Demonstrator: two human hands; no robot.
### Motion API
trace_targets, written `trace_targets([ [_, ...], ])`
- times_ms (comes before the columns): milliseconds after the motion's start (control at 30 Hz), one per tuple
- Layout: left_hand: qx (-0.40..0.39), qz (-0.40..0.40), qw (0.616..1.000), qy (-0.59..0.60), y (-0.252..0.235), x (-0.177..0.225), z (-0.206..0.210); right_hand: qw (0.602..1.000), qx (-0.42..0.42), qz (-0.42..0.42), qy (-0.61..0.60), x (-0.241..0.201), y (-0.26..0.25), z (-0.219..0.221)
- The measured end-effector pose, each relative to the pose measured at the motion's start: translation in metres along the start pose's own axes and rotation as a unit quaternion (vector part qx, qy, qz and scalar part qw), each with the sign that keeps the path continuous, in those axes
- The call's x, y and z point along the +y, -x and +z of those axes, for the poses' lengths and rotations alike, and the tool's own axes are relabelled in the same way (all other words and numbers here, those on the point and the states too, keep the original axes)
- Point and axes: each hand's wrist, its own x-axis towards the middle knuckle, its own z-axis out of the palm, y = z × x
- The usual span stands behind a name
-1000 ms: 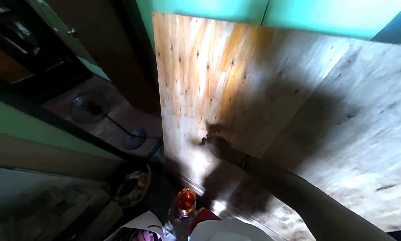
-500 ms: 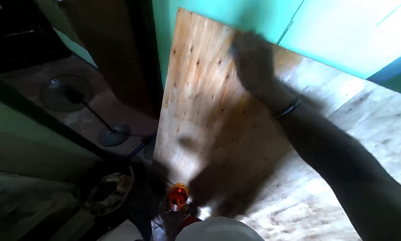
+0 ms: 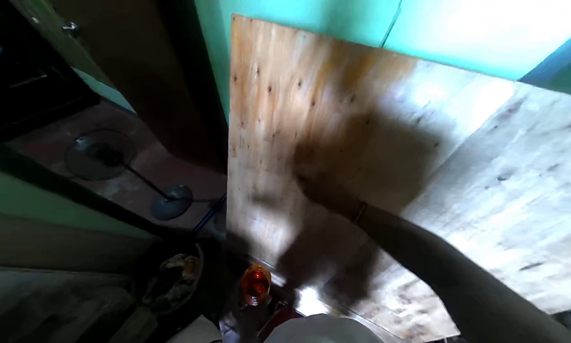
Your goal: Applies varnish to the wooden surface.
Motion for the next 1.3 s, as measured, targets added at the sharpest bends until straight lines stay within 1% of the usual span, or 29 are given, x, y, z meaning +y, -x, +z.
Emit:
trace_targets([
  [33,-0.001,0.013,1.0,-0.004,0.006,-0.001,0.004,0.998,0.055,0.01,0.011,0.007,0.012,-0.039],
  [67,-0.026,0.002,1.0,0.0,0.014,0.01,0.003,0.992,0.12,0.01,0.027,0.016,0.021,-0.075],
  [100,-0.07,-0.025,0.997,0.011,0.023,0.029,-0.003,0.983,0.18,0.006,0.042,0.031,0.024,-0.106],
  [133,-0.073,-0.025,0.997,0.01,0.032,0.033,0.003,0.975,0.221,0.017,0.025,0.047,0.026,-0.134],
  [200,-0.07,-0.01,0.997,0.009,0.05,0.018,0.027,0.955,0.284,0.065,0.054,0.058,0.039,-0.188],
  [233,-0.072,0.004,0.997,-0.005,0.06,0.003,0.041,0.945,0.309,0.069,0.085,0.062,0.049,-0.205],
  [267,-0.077,0.009,0.997,-0.004,0.07,-0.004,0.052,0.937,0.328,0.054,0.106,0.068,0.062,-0.209],
  [300,-0.083,0.014,0.996,0.008,0.081,-0.002,0.06,0.938,0.33,0.037,0.102,0.071,0.077,-0.203],
  [333,-0.089,0.017,0.996,0.016,0.092,0.002,0.066,0.949,0.303,0.027,0.08,0.07,0.096,-0.183],
  [367,-0.096,0.013,0.995,0.023,0.102,0.006,0.071,0.964,0.258,0.028,0.052,0.065,0.116,-0.152],
  [433,-0.108,0.005,0.993,0.044,0.12,0.011,0.083,0.985,0.158,0.011,0.062,0.058,0.145,-0.072],
  [467,-0.104,0.006,0.993,0.058,0.127,0.014,0.088,0.993,0.098,0.017,0.066,0.054,0.153,-0.032],
  [500,-0.097,0.008,0.993,0.066,0.135,0.019,0.092,0.998,-0.001,0.035,0.057,0.052,0.163,0.0],
  [533,-0.094,0.007,0.993,0.068,0.142,0.025,0.095,0.996,-0.059,0.038,0.055,0.054,0.171,0.028],
  [567,-0.096,0.001,0.993,0.066,0.146,0.03,0.098,0.996,-0.067,0.035,0.053,0.059,0.177,0.049],
  [600,-0.103,-0.005,0.993,0.059,0.149,0.03,0.1,0.997,-0.05,0.033,0.044,0.061,0.181,0.062],
  [633,-0.097,0.006,0.994,0.057,0.153,0.022,0.105,0.999,-0.028,0.034,0.027,0.061,0.185,0.066],
  [667,-0.065,0.042,0.996,0.053,0.156,0.006,0.116,0.999,-0.016,0.043,0.002,0.058,0.188,0.061],
  [700,-0.041,0.071,0.995,0.062,0.158,0.002,0.12,0.998,-0.004,0.055,-0.03,0.054,0.189,0.05],
  [767,-0.025,0.091,0.992,0.084,0.161,0.032,0.108,0.992,0.021,0.081,-0.09,0.041,0.192,0.015],
  [800,-0.03,0.1,0.99,0.096,0.161,0.048,0.099,0.988,0.05,0.081,-0.119,0.036,0.195,-0.002],
  [867,-0.043,0.126,0.983,0.125,0.158,0.068,0.086,0.97,0.155,0.041,-0.185,0.027,0.207,-0.032],
  [900,-0.04,0.14,0.98,0.137,0.154,0.074,0.082,0.956,0.183,0.022,-0.228,0.019,0.215,-0.05],
  [967,-0.036,0.156,0.974,0.159,0.15,0.079,0.076,0.939,0.175,-0.008,-0.297,-0.005,0.244,-0.084],
  [1067,-0.024,0.205,0.958,0.198,0.141,0.087,0.067,0.931,0.143,-0.071,-0.327,-0.026,0.273,-0.104],
  [1167,-0.009,0.224,0.954,0.201,0.138,0.097,0.054,0.936,0.098,-0.101,-0.322,-0.037,0.28,-0.101],
  [1300,0.01,0.222,0.955,0.197,0.136,0.095,0.042,0.947,0.055,-0.112,-0.296,-0.043,0.264,-0.079],
])
